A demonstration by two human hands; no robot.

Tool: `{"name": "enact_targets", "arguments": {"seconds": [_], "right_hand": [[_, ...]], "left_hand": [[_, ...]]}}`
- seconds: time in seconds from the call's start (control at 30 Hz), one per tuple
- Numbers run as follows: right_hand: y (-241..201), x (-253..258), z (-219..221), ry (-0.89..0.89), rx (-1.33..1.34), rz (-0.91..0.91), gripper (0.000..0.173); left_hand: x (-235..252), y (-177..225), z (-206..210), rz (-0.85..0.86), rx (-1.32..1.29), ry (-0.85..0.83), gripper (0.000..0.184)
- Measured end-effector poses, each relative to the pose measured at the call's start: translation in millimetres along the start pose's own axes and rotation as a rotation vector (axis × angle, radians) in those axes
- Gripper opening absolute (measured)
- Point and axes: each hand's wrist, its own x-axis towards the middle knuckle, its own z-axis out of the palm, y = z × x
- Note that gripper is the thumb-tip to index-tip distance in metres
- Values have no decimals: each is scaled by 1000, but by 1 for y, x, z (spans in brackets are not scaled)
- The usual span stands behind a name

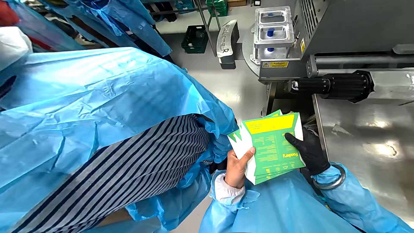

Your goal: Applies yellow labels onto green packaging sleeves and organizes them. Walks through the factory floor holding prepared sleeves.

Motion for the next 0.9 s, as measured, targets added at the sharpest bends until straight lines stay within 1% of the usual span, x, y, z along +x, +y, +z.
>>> {"name": "enact_targets", "arguments": {"seconds": [0.07,0.2,0.3,0.37,0.47,0.6,0.73,0.77,0.9], "right_hand": [[0,0,2,-3,-61,19,33],[9,1,2,-10,-63,25,35],[19,4,-3,12,-85,3,29],[24,4,-6,40,-117,8,25],[27,2,-8,89,-148,5,24],[29,1,-12,127,-143,-17,35],[30,0,-14,158,-247,-23,41],[30,0,-15,176,-253,-25,40],[25,3,-24,244,-192,-38,26]], "left_hand": [[0,3,1,-65,35,10,36],[2,-2,5,-66,110,147,31],[2,-7,6,-54,114,221,35],[4,-10,5,-34,112,220,36],[4,-10,0,-13,152,164,29],[3,-5,-7,18,167,146,26],[2,-2,-13,51,166,151,25],[3,-1,-14,61,151,158,25],[2,7,-19,75,103,224,31]]}}
